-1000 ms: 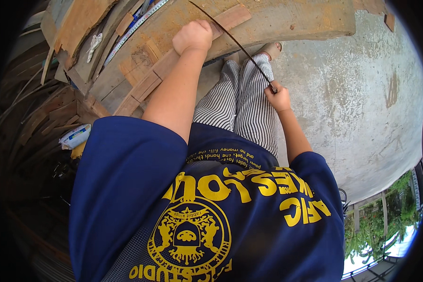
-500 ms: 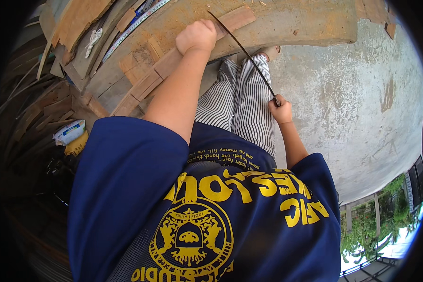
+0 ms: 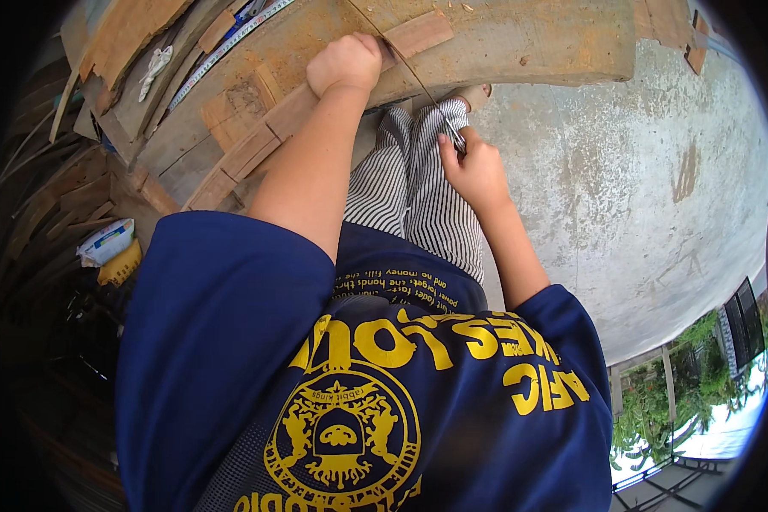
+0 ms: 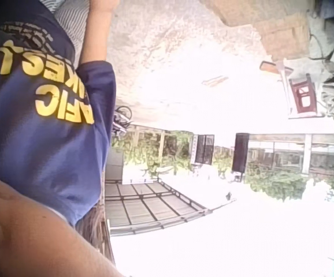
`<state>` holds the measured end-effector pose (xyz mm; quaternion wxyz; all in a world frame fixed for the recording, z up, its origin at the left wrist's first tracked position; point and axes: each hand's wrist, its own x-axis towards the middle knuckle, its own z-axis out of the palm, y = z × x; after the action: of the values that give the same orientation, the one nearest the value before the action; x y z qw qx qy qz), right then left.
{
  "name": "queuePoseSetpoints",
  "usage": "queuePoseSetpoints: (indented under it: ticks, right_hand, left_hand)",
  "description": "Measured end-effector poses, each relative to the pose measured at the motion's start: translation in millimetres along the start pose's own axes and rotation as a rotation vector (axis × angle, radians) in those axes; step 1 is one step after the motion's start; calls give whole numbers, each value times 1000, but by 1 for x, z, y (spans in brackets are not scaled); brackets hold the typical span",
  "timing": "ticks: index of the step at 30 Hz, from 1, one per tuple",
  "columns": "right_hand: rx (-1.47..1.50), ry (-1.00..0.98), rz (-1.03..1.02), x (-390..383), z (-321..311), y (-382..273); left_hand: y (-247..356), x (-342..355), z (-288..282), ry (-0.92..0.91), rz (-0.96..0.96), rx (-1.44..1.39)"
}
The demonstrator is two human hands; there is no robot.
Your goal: The person cuts a wooden board with a handsaw, breaks off the cut section by hand, and applies liquid onto wooden planks using a brush.
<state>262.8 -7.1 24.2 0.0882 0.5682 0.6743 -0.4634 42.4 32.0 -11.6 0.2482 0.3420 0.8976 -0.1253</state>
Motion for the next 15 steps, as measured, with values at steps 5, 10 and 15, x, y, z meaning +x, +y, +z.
queuePoseSetpoints:
  ticks: [5, 10, 15]
  right_hand:
    - [-109, -47, 49, -52, -45, 31]
    - [-226, -76, 151, -123, -73, 65]
    - [-159, 62, 176, -177, -62, 74]
  left_hand:
    - [0, -2, -3, -99, 7, -51]
    - [-6, 2, -1, -99, 13, -68]
    - [-7, 2, -6, -103, 24, -97]
